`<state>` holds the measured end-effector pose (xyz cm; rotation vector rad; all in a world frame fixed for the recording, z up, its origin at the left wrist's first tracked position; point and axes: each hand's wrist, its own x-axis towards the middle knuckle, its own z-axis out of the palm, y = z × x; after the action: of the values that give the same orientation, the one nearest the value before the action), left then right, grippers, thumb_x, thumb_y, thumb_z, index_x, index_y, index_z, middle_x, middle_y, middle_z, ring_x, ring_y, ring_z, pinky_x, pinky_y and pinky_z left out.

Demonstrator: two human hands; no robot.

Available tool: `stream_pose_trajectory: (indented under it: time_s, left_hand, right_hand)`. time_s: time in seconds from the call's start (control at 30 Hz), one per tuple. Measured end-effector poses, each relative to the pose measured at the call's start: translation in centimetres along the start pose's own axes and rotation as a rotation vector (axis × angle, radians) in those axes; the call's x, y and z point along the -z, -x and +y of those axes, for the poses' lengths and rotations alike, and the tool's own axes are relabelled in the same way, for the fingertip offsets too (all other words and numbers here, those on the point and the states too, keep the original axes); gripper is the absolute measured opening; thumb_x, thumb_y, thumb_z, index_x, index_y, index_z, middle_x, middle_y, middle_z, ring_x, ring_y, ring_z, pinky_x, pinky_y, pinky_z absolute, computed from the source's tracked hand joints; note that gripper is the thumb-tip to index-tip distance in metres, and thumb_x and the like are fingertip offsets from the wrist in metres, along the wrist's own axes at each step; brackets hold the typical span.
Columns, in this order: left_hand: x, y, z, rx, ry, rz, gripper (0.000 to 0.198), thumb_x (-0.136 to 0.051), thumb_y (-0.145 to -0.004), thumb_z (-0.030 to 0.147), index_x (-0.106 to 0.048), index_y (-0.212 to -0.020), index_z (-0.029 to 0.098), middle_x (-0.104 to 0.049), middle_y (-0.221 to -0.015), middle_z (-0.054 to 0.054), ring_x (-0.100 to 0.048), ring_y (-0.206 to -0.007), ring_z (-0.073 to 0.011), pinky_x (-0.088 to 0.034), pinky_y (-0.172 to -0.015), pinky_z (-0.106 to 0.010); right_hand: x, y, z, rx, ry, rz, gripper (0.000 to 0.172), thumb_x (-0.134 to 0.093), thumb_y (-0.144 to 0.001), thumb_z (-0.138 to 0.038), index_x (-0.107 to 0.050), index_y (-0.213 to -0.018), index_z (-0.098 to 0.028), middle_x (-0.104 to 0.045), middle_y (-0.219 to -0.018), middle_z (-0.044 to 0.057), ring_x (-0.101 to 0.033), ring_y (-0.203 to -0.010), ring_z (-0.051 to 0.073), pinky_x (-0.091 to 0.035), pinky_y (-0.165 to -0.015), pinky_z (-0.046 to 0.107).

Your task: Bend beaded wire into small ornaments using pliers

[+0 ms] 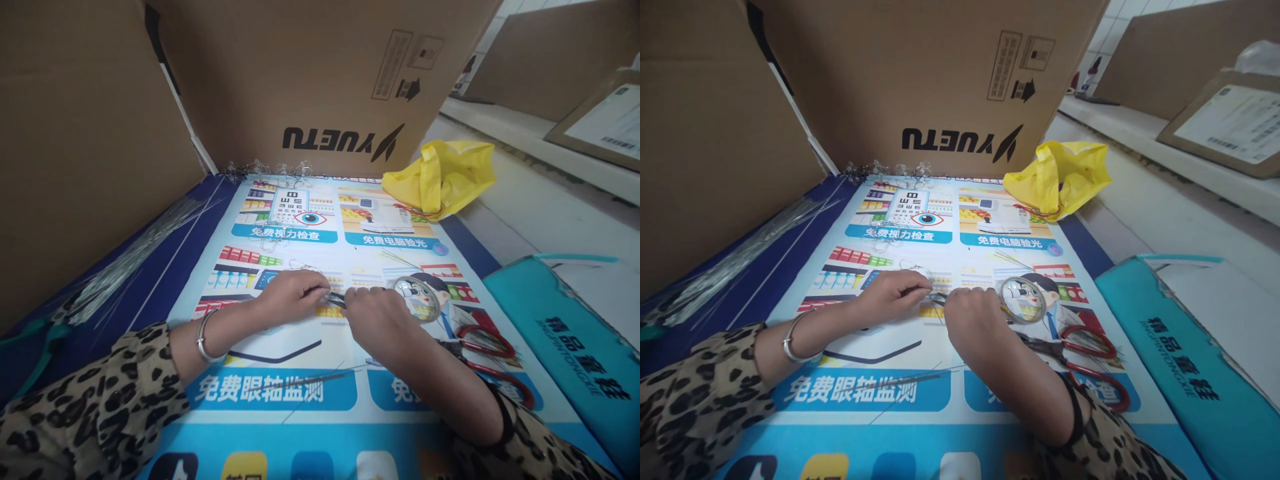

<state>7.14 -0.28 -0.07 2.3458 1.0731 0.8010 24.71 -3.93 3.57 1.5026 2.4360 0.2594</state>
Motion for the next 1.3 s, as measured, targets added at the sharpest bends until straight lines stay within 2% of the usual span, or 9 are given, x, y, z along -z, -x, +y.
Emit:
stream_pose_trajectory:
  time_s: [0.2,0.37,0.53,0.7,0.87,1.03,1.3]
  left_hand:
    - [-0.1,0.1,-0.1,-0.009,-0.005,0.008,0.018,-0.047,-0.082,0.019,-0.065,-0.083,0.02,-0.068,-0.08,0.0,-0.06,-0.074,-0.0118,-0.046,-0.067,-0.023]
    - [0.1,0.1,0.1,0.001,-0.012,0.002,0.018,-0.047,-0.082,0.019,-0.065,-0.083,0.02,-0.068,-0.081,0.0,-0.06,-0.074,-0.0122,-0.046,-0.067,-0.023]
    - [0.2,0.0,0.2,-0.007,-0.012,0.012,0.017,-0.047,-0.082,0.019,-0.065,-0.083,0.02,-0.068,-0.08,0.0,-0.061,-0.075,-0.0127,-0.046,-0.067,-0.023]
    - [0.4,0.0,0.3,-0.01,-0.016,0.027,0.018,-0.047,-0.082,0.02,-0.065,-0.086,0.02,-0.069,-0.082,-0.001,-0.061,-0.075,-0.0128,-0.046,-0.066,-0.023]
    - [0.5,0.0,0.4,-0.023,0.005,0.033,0.018,-0.047,-0.083,0.021,-0.065,-0.089,0.021,-0.069,-0.082,0.0,-0.061,-0.073,-0.0117,-0.045,-0.065,-0.022]
    - [0.5,0.0,0.3,-0.015,0.025,0.045,0.018,-0.047,-0.083,0.021,-0.063,-0.092,0.021,-0.067,-0.085,0.0,-0.06,-0.076,-0.0114,-0.044,-0.068,-0.023]
    - [0.3,0.0,0.1,0.085,-0.013,0.057,0.022,-0.05,-0.08,0.022,-0.058,-0.1,0.021,-0.064,-0.093,-0.002,-0.057,-0.073,-0.0125,-0.044,-0.065,-0.025]
  right_hand:
    - [0.4,-0.3,0.1,0.028,-0.011,-0.007,0.023,-0.034,-0.082,-0.012,-0.057,-0.084,-0.014,-0.063,-0.073,0.011,-0.06,-0.067,0.022,-0.037,-0.056,0.03]
    - [0.9,-0.4,0.1,0.033,-0.013,-0.055,0.02,-0.039,-0.078,-0.009,-0.057,-0.084,-0.012,-0.063,-0.067,0.011,-0.061,-0.062,0.02,-0.034,-0.049,0.026]
    - [0.7,-0.5,0.1,0.043,-0.02,-0.023,0.019,-0.041,-0.076,-0.007,-0.057,-0.083,-0.012,-0.063,-0.066,0.01,-0.062,-0.061,0.02,-0.036,-0.05,0.025]
    - [-0.2,-1.1,0.7,0.014,-0.029,0.024,0.018,-0.038,-0.085,-0.017,-0.056,-0.088,-0.014,-0.064,-0.069,0.01,-0.063,-0.062,0.021,-0.038,-0.052,0.026]
    - [-0.5,-1.5,1.5,-0.014,-0.024,0.0,0.025,-0.037,-0.089,-0.031,-0.055,-0.093,-0.014,-0.064,-0.069,0.01,-0.062,-0.063,0.022,-0.037,-0.052,0.026]
    - [-0.3,-1.5,1.6,-0.02,-0.023,0.003,0.028,-0.036,-0.09,-0.034,-0.054,-0.093,-0.013,-0.064,-0.07,0.01,-0.062,-0.064,0.02,-0.034,-0.051,0.025]
    - [-0.1,-1.2,1.1,-0.006,-0.031,0.084,0.026,-0.033,-0.091,-0.034,-0.052,-0.094,-0.016,-0.064,-0.07,0.008,-0.061,-0.062,0.019,-0.03,-0.049,0.024]
